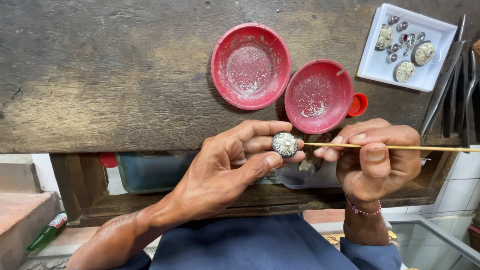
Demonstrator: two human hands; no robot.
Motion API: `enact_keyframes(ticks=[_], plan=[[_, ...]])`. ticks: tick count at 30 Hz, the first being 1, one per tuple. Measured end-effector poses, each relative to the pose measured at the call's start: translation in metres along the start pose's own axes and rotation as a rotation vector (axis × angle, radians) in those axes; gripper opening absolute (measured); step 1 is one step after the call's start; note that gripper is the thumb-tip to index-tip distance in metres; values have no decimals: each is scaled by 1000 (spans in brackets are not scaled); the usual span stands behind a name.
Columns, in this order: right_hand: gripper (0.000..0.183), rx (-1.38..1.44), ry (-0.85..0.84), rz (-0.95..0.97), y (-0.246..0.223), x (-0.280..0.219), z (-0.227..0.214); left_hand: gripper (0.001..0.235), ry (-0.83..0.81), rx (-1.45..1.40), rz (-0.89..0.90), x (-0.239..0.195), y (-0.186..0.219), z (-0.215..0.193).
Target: The person holds a small round silver-colored object with a floral pattern and uses a thin wooden stick to apply white powder from a red bowl onto the object's surface. The person repeatedly dips the stick into the powder and applies it to the object.
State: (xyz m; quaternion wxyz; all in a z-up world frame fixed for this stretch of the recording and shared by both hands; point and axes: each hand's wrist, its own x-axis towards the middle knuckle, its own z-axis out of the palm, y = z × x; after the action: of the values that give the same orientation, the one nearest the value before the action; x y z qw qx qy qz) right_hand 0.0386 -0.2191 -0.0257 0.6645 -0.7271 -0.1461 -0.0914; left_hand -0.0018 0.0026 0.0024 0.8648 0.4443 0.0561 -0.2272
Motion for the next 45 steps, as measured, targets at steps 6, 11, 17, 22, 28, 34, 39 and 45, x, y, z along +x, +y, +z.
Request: enact_keyframes(ticks=[6,11,17,22,28,34,39,45], plan=[[27,-48,137,-24,-2,-1,-5,47,-2,62,-11,0,3,0],[16,-226,299,-107,0,14,-27,47,39,63,3,2,-5,6],[19,-359,311,-188,11,20,-43,45,93,130,42,4,-11,10],[15,-474,247,-241,16,19,-48,42,115,101,43,5,-16,11],[11,-534,208,-233,17,19,-46,38,115,56,42,4,-18,10],[12,-526,182,-240,17,20,-45,37,109,57,43,4,-17,10],[14,-542,188,-265,18,21,-44,39,104,86,68,5,-15,10],[11,-557,165,-264,17,21,-44,39,107,62,48,5,-15,10]])
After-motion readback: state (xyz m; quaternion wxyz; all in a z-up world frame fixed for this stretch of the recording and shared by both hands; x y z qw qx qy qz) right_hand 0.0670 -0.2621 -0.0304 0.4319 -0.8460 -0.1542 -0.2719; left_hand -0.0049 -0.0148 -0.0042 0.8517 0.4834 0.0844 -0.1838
